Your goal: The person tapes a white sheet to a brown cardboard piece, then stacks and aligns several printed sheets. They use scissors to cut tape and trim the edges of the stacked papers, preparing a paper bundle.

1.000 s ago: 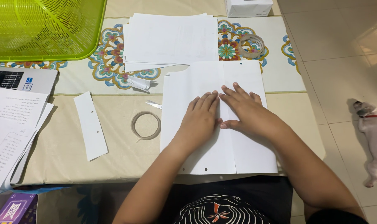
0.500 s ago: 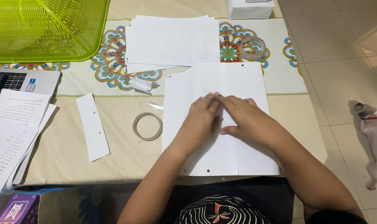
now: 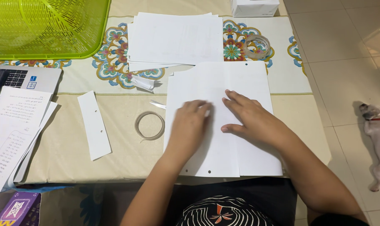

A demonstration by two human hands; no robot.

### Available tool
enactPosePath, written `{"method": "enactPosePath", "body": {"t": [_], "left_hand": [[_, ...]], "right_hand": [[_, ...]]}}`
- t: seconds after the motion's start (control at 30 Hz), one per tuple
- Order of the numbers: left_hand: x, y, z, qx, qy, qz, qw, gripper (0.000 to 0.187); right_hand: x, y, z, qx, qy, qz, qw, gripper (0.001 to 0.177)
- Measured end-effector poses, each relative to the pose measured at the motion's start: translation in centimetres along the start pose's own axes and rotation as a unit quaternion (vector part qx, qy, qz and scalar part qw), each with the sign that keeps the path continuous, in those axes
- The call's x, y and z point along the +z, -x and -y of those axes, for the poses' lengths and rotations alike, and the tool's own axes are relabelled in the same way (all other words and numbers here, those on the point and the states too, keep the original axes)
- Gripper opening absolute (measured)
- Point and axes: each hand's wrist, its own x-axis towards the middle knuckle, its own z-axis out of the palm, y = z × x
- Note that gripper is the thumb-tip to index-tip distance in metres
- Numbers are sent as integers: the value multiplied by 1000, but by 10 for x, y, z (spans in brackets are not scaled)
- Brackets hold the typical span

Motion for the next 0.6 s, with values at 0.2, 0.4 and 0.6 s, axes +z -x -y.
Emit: {"method": "enactPosePath", "body": {"t": [0.2,0.4,0.6], "left_hand": [[-33,35,38,-177,-180,-63,966,39],[-51,44,59,-273,-139,-24,952,13],[-83,27,61,-311,291,-125,896,20]], "right_hand": [[6,-2,13,-169,25,-32,985,72],[7,-9,38,-208,-20,-19,978,59],[-4,1,44,-154,-205,-61,965,41]]}}
